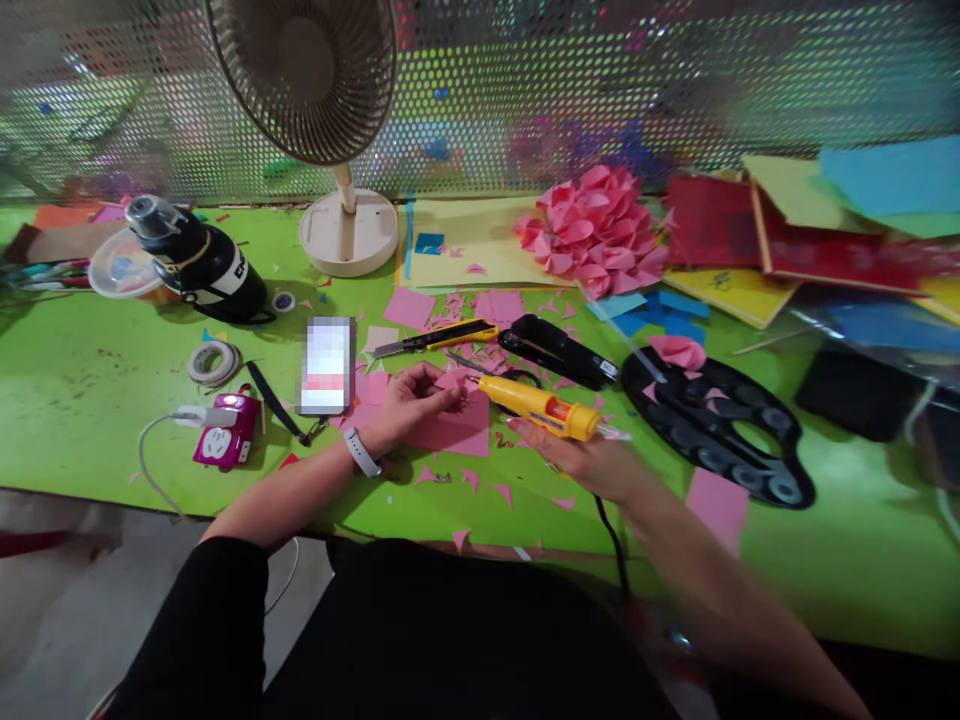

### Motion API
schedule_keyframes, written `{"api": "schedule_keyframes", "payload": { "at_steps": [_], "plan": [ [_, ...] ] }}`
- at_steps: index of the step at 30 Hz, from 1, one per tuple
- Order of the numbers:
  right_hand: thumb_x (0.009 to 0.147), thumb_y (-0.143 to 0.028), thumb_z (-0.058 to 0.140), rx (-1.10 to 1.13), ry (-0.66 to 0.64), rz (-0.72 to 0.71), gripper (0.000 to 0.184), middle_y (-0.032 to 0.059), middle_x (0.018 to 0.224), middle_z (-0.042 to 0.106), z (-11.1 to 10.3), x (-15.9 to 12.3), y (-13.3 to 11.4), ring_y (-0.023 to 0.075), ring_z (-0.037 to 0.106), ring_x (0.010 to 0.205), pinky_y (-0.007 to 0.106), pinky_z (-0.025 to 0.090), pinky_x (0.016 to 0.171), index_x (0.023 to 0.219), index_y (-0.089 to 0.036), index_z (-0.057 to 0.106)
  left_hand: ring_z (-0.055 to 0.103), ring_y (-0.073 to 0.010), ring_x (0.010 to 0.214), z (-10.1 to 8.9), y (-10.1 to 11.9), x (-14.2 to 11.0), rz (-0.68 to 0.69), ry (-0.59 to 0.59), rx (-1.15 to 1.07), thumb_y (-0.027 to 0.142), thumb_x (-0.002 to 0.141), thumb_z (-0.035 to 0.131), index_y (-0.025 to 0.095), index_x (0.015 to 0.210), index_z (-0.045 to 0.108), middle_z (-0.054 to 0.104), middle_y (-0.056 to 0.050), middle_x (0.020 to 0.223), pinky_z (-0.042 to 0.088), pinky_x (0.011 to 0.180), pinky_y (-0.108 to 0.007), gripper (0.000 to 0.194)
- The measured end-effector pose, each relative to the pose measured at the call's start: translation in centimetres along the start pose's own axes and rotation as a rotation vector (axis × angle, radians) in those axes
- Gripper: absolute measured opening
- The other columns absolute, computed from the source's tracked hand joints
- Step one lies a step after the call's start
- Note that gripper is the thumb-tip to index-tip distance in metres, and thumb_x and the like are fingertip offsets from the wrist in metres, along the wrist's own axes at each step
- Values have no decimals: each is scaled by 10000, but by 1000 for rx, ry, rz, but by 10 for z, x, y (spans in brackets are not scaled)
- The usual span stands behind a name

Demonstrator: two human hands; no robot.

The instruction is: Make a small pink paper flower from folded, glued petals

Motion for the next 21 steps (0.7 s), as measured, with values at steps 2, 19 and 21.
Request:
{"api": "schedule_keyframes", "payload": {
  "at_steps": [2, 19, 21],
  "plan": [
    [642, -314, 634, -56, -9, -21, 260, 19, 667, 672, 1, -1, -5, 115, 395, 411, 258, 474, 437, 823, -318, 821, 700, -115, 711, 0, 1, 0, -3, -4, 7, 432, 697, 878, 142, 827, 561, 726, -37, 801, 559, 697, -243, 448],
    [741, -477, 587, -226, -27, -78, 259, 49, 538, 612, 5, -2, -16, 220, 532, 457, 411, 569, 556, 839, -371, 802, 711, -115, 716, 0, 1, 0, -8, -22, -14, 401, 701, 881, 148, 825, 543, 733, -33, 799, 554, 695, -241, 440],
    [732, -478, 596, -241, -37, -90, 274, 39, 495, 579, 2, -2, -9, 192, 457, 393, 392, 536, 505, 863, -371, 811, 709, -113, 710, 0, 0, 0, -1, -26, -10, 400, 704, 879, 145, 819, 549, 735, -36, 798, 556, 695, -240, 433]
  ]
}}
Point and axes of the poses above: each hand's wrist, its own x-axis towards the middle knuckle, its own z-axis out of the palm, y = z × x, the point moved 4 cm from there along x, towards the middle knuckle
